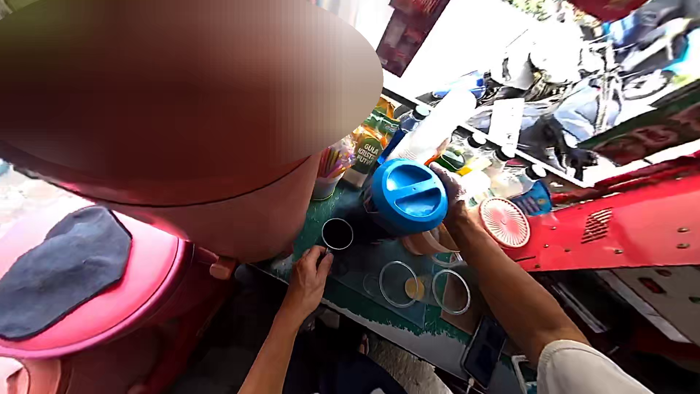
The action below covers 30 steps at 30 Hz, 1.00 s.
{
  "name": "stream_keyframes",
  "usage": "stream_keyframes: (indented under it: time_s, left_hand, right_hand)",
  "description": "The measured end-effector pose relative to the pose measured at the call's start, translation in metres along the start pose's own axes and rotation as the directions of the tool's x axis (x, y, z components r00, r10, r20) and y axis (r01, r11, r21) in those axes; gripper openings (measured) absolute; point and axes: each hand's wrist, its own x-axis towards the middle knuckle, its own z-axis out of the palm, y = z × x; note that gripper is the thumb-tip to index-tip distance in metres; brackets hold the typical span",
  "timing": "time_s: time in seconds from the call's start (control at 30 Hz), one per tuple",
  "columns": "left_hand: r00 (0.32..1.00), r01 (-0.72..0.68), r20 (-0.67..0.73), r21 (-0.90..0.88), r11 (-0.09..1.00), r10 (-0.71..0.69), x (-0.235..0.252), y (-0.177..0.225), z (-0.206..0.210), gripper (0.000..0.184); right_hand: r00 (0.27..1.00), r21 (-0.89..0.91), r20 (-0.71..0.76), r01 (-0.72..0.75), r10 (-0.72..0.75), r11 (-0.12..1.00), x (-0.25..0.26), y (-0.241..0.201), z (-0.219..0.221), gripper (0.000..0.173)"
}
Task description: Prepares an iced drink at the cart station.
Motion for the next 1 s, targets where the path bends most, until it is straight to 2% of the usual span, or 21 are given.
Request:
stream_keyframes:
  time_s: [0.03, 0.07, 0.1, 0.27, 0.43, 0.5, 0.57, 0.63, 0.73, 0.8, 0.87, 1.0]
  left_hand:
    - [1.0, -0.015, -0.011, 0.023, 1.0, 0.016, -0.001, 0.008, -0.002, 0.033]
    - [0.999, -0.025, -0.029, 0.044, 0.999, 0.026, -0.001, 0.015, -0.003, 0.034]
    - [0.998, -0.027, -0.047, 0.048, 0.998, 0.029, -0.001, 0.021, -0.004, 0.034]
    - [0.993, -0.042, -0.109, -0.003, 0.999, 0.041, -0.006, 0.033, -0.016, 0.035]
    - [0.991, -0.036, -0.132, -0.083, 0.996, 0.025, -0.023, 0.026, -0.028, 0.035]
    - [0.991, -0.031, -0.13, -0.095, 0.995, 0.018, -0.028, 0.024, -0.03, 0.035]
    - [0.991, -0.028, -0.133, -0.096, 0.995, 0.015, -0.032, 0.021, -0.033, 0.035]
    - [0.992, -0.017, -0.127, -0.097, 0.995, 0.005, -0.035, 0.02, -0.034, 0.035]
    - [0.994, 0.002, -0.111, -0.108, 0.994, -0.014, -0.037, 0.019, -0.035, 0.035]
    - [0.994, 0.004, -0.105, -0.13, 0.992, -0.018, -0.038, 0.017, -0.034, 0.035]
    - [0.995, -0.004, -0.102, -0.141, 0.99, -0.011, -0.039, 0.014, -0.033, 0.035]
    - [0.994, -0.025, -0.112, -0.14, 0.99, 0.009, -0.04, 0.012, -0.031, 0.034]
  right_hand:
    - [0.976, 0.132, -0.001, 0.215, -0.217, 0.968, 0.015, 0.027, -0.001, 0.019]
    - [0.938, 0.233, 0.044, 0.326, -0.345, 0.916, 0.03, 0.044, -0.003, 0.018]
    - [0.921, 0.255, 0.077, 0.352, -0.382, 0.9, 0.036, 0.051, -0.004, 0.02]
    - [0.955, 0.045, 0.059, 0.289, -0.291, 0.956, 0.018, 0.027, 0.012, 0.028]
    - [0.916, 0.08, 0.127, 0.373, -0.381, 0.924, -0.011, -0.01, 0.03, 0.021]
    - [0.869, 0.093, 0.199, 0.442, -0.452, 0.892, -0.019, -0.02, 0.031, 0.024]
    - [0.807, 0.059, 0.257, 0.536, -0.532, 0.842, -0.025, -0.03, 0.035, 0.029]
    - [0.766, -0.102, 0.291, 0.621, -0.574, 0.777, -0.035, -0.043, 0.037, 0.038]
    - [0.674, -0.294, 0.353, 0.739, -0.649, 0.606, -0.049, -0.059, 0.035, 0.05]
    - [0.609, -0.338, 0.403, 0.793, -0.683, 0.507, -0.057, -0.069, 0.033, 0.052]
    - [0.574, -0.383, 0.435, 0.815, -0.694, 0.434, -0.068, -0.08, 0.033, 0.053]
    - [0.509, -0.381, 0.465, 0.854, -0.724, 0.356, -0.079, -0.097, 0.035, 0.053]
